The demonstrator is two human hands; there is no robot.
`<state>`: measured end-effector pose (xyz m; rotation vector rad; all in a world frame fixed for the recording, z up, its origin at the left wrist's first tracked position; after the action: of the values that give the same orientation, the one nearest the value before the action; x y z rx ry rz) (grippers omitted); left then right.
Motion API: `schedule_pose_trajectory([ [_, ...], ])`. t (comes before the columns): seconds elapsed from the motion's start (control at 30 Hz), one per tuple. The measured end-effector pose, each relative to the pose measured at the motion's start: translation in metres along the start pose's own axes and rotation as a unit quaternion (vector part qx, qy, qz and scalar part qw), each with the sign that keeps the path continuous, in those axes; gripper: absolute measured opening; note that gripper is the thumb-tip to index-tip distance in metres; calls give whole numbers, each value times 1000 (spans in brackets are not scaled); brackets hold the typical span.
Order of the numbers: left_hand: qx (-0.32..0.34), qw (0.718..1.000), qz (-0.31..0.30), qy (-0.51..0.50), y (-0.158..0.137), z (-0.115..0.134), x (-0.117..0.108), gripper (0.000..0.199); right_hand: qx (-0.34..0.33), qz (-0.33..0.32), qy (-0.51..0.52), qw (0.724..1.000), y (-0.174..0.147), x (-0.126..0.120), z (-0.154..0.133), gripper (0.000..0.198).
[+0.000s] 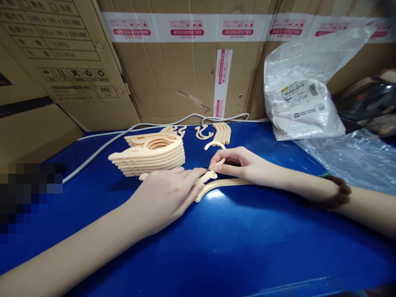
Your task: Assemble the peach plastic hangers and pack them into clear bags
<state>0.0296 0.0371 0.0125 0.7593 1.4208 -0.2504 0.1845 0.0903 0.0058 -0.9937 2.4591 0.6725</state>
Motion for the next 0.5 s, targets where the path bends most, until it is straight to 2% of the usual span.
schedule_pose_trajectory([
  [0.1, -31, 999, -20, -34, 2, 3, -4, 28, -23, -6, -35, 999, -1, 2, -10, 23],
  [0.2, -103, 983, -80, -126, 5, -1, -5, 20, -57, -14, -61, 996, -3, 3, -23, 21],
  [0.27, -148, 958, -124, -211, 7, -3, -3, 16, -74, -14, -80, 994, -6, 2, -30, 34],
  [0.33, -174, 926, -162, -293, 9, -3, -1, 13, -85, -11, -121, 989, -12, 0, -33, 38],
  [0.5, -235, 841, -237, -425, 18, -1, 12, 15, -98, -53, -264, 958, -28, 4, -29, 20],
])
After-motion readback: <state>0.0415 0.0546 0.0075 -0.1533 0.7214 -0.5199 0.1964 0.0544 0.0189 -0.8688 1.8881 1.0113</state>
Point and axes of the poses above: each hand's wrist, its own y-axis towards the middle knuckle, its own x-axis out of the palm, z = x × y, the point moved 5 cm from there along y, towards the middle knuckle, and after that the axes turned 11 degrees about -x, right-handed, at the moved point
